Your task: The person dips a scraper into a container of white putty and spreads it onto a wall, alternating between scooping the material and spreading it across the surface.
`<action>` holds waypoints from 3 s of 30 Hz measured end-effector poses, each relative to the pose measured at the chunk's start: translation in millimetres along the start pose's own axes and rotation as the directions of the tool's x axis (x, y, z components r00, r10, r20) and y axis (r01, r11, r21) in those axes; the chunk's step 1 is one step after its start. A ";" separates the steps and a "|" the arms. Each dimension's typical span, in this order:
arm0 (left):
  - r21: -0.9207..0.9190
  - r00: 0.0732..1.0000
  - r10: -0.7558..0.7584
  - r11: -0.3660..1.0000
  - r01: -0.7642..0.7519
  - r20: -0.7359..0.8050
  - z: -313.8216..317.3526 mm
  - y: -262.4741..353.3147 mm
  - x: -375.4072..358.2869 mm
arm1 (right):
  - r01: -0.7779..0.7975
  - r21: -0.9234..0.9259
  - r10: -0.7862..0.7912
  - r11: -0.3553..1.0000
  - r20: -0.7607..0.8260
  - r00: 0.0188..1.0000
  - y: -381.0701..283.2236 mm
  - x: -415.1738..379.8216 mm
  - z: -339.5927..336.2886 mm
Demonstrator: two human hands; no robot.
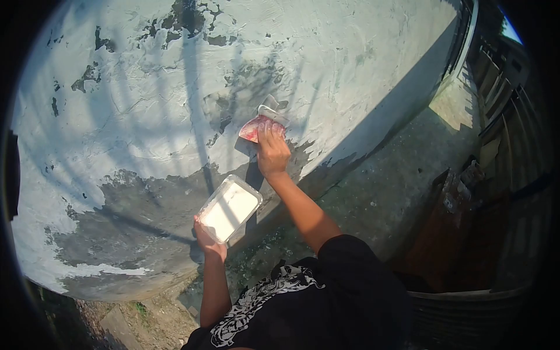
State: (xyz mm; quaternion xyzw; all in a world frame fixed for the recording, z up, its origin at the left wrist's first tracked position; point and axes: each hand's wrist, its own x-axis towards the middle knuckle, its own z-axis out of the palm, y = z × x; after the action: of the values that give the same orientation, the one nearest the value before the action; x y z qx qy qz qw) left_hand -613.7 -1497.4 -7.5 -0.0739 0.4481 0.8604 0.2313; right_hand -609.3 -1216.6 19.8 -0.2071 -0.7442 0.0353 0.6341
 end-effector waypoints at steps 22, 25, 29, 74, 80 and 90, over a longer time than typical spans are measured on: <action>0.039 0.995 0.087 0.995 -0.089 0.055 -19.0 1.0 -3.6 | 0.031 0.228 -0.045 0.973 0.056 0.997 33.8 -24.9 -45.6; 0.016 0.998 0.051 0.999 -0.052 0.044 -2.3 7.3 -21.1 | -0.298 0.150 0.318 0.943 -0.136 0.938 53.9 18.5 -40.5; 0.058 0.998 0.043 0.997 -0.045 0.043 -3.9 5.2 -24.5 | -0.272 0.047 0.269 0.961 0.060 0.961 20.8 4.9 10.8; 0.082 0.998 0.009 0.997 -0.014 0.057 -2.9 -8.8 -20.8 | -0.506 0.160 0.507 0.848 0.037 0.861 82.0 23.7 -56.4; 0.064 0.999 0.034 0.997 -0.034 0.013 -7.0 -1.7 -21.9 | -0.429 0.208 0.405 0.879 0.148 0.902 -4.5 52.7 -24.1; 0.042 0.996 0.066 0.997 -0.064 -0.061 -28.1 3.7 -23.3 | -0.295 0.186 0.322 0.937 -0.131 0.938 60.8 38.7 -45.7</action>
State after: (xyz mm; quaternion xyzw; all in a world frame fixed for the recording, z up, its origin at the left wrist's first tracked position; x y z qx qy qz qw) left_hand -597.1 -1529.6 -13.4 -0.0813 0.4741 0.8557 0.1907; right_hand -553.7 -1157.1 45.4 -0.2711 -0.6437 0.1787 0.6930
